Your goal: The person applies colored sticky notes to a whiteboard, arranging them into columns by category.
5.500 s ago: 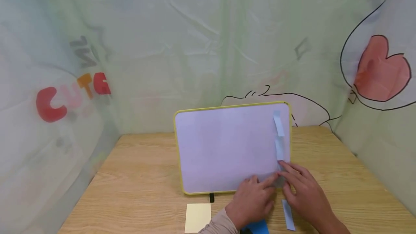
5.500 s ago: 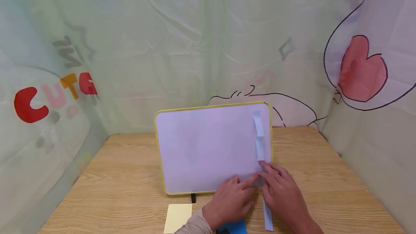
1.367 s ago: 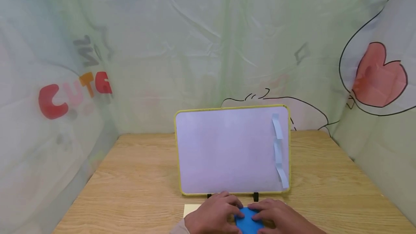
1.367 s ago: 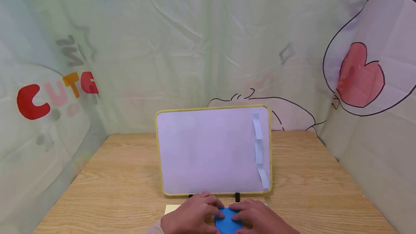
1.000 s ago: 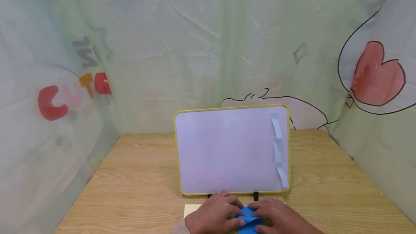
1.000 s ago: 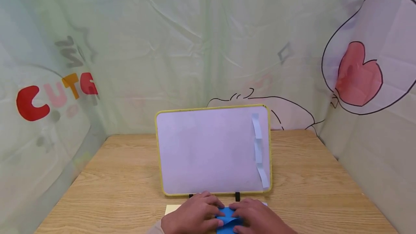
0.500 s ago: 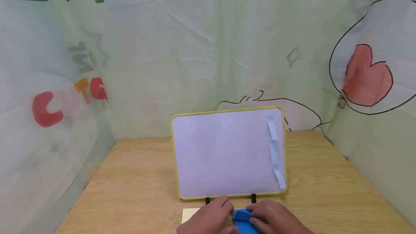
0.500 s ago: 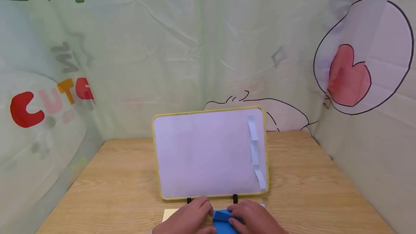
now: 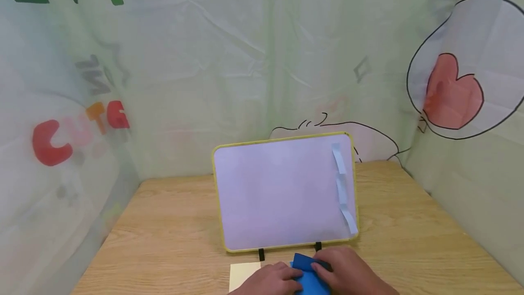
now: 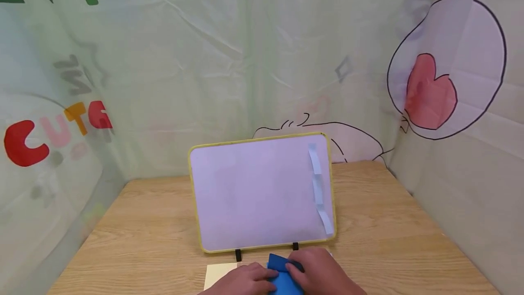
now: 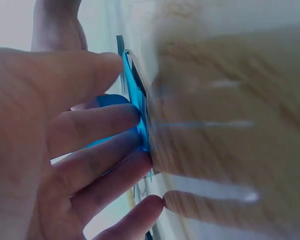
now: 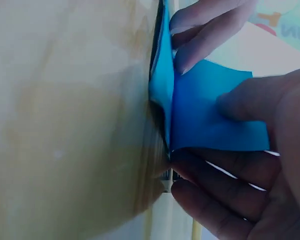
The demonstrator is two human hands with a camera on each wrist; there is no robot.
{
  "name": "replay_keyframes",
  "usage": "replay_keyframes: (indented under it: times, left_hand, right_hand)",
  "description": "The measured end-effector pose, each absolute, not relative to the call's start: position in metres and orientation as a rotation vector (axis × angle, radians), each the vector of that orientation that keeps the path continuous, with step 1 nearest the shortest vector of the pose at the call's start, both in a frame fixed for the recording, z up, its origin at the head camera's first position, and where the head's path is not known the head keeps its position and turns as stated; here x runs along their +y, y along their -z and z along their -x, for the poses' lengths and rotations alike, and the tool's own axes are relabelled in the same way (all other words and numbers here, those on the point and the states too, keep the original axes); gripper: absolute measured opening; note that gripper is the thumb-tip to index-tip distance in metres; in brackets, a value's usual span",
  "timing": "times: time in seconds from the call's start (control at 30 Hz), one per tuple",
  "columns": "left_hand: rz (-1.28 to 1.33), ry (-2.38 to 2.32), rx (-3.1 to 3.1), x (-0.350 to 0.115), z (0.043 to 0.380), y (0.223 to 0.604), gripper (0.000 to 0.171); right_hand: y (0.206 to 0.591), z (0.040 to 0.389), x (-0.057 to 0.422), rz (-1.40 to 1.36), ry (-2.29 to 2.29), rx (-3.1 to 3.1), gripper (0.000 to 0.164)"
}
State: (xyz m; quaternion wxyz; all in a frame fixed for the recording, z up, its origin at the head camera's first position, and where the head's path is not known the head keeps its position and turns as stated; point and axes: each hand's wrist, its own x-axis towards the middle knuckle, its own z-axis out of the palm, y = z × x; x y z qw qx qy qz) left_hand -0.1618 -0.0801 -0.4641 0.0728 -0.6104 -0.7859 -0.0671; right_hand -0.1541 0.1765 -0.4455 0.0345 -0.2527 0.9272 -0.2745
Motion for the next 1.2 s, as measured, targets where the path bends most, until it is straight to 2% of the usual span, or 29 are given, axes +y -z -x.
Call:
replay_keyframes:
  times: [0.2, 0.33, 0.43, 0.63, 0.97, 1.2]
  left_hand:
    - [1.787, 0.178, -2.283, -0.077, 0.158, 0.474, 0.029]
    - [1.756, 0.259, -2.283, -0.074, 0.155, 0.477, 0.027]
    - [1.74, 0.246, -2.299, -0.072, 0.152, 0.475, 0.026]
    - [1.716, 0.101, -2.269, -0.07, 0.153, 0.47, 0.03]
    - [1.725, 0.065, -2.266, -0.071, 0.152, 0.467, 0.029]
    - [1.73, 0.069, -2.397, -0.074, 0.153, 0.462, 0.035]
  right_hand:
    - [0.437, 0.156, 0.169, 0.884, 0.706, 2.828, 0.015]
    - [0.435, 0.157, 0.164, 0.917, 0.7, 2.831, 0.025]
    - [0.439, 0.156, 0.165, 0.87, 0.743, 2.859, 0.028]
    - [0.445, 0.155, 0.169, 0.736, 0.869, 2.937, 0.015]
    - [0.445, 0.159, 0.175, 0.637, 1.008, 2.852, 0.021]
    - [0.445, 0.164, 0.179, 0.653, 1.129, 2.775, 0.023]
